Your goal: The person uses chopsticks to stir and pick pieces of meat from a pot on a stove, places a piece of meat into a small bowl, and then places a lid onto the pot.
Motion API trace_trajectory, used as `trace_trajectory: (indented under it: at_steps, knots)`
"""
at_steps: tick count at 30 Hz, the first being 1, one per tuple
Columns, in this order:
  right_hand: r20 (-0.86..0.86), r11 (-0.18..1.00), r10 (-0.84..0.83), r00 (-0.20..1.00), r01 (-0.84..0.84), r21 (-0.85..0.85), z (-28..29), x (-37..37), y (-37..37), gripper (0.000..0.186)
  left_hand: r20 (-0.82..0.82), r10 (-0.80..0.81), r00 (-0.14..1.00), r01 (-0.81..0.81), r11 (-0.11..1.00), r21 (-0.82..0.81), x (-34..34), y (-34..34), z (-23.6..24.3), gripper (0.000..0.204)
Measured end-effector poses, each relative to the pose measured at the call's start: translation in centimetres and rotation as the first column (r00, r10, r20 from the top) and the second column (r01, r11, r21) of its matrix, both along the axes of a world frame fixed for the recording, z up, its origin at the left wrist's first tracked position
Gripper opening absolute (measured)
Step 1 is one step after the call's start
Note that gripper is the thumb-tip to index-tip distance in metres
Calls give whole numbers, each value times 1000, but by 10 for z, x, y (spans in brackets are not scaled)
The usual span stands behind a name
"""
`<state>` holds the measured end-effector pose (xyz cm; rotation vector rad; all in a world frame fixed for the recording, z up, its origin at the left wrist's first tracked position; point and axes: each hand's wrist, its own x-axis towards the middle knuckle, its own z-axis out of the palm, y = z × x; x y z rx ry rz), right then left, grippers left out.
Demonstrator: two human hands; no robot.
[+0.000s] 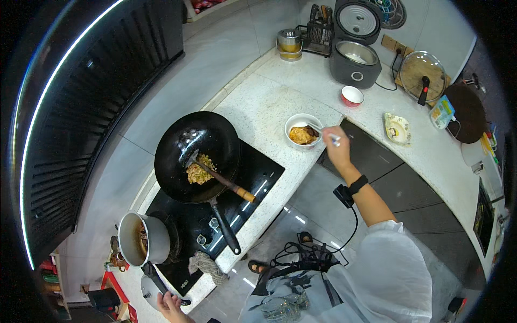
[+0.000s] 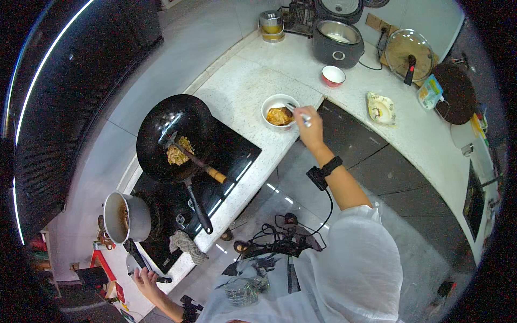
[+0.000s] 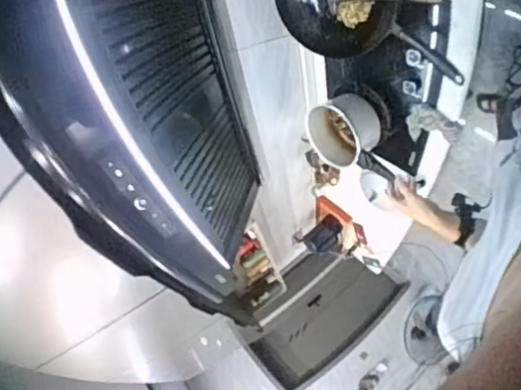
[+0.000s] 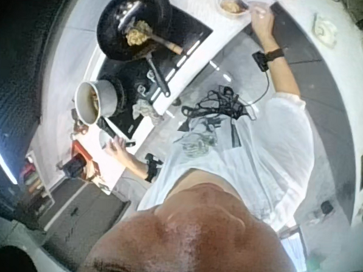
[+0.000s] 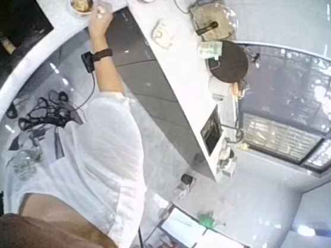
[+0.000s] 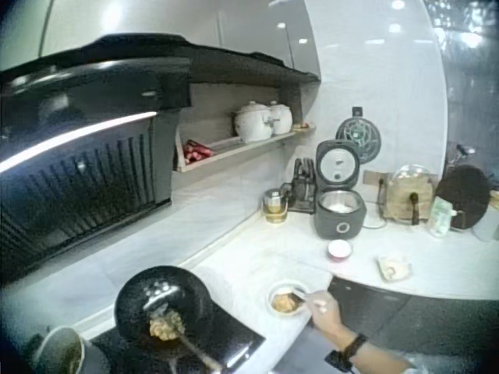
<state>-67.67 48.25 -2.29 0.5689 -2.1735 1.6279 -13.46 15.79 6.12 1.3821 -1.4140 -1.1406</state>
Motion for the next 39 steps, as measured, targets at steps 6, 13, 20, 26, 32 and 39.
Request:
trace_trajectory:
  at_steps: [6, 13, 20, 26, 32, 39]
  knots:
    - [-157, 782, 351, 923, -197, 592, -45, -8, -15, 11, 5, -90, 996, 90, 996, 11, -43, 44, 22, 40]
    - [-225, 746, 370, 901, -144, 650, -57, -21, -22, 10, 5, -76, 997, 76, 997, -10, -65, 59, 38, 34]
    - [-240, 780, 344, 908, -134, 611, -53, -19, -22, 11, 91, -19, 996, 17, 1000, 15, -75, 82, 42, 38]
    - [-194, 716, 344, 918, -123, 688, -44, -18, -21, 18, 50, -6, 999, 7, 1000, -30, -73, 89, 36, 35]
    - [-243, 651, 393, 887, -81, 755, -50, -21, -22, 23, 53, 76, 996, -77, 997, 25, -64, 98, 30, 32]
    - [263, 754, 255, 930, -362, 549, -61, -27, -22, 20, 83, 169, 982, -173, 983, 54, -41, 108, 23, 33]
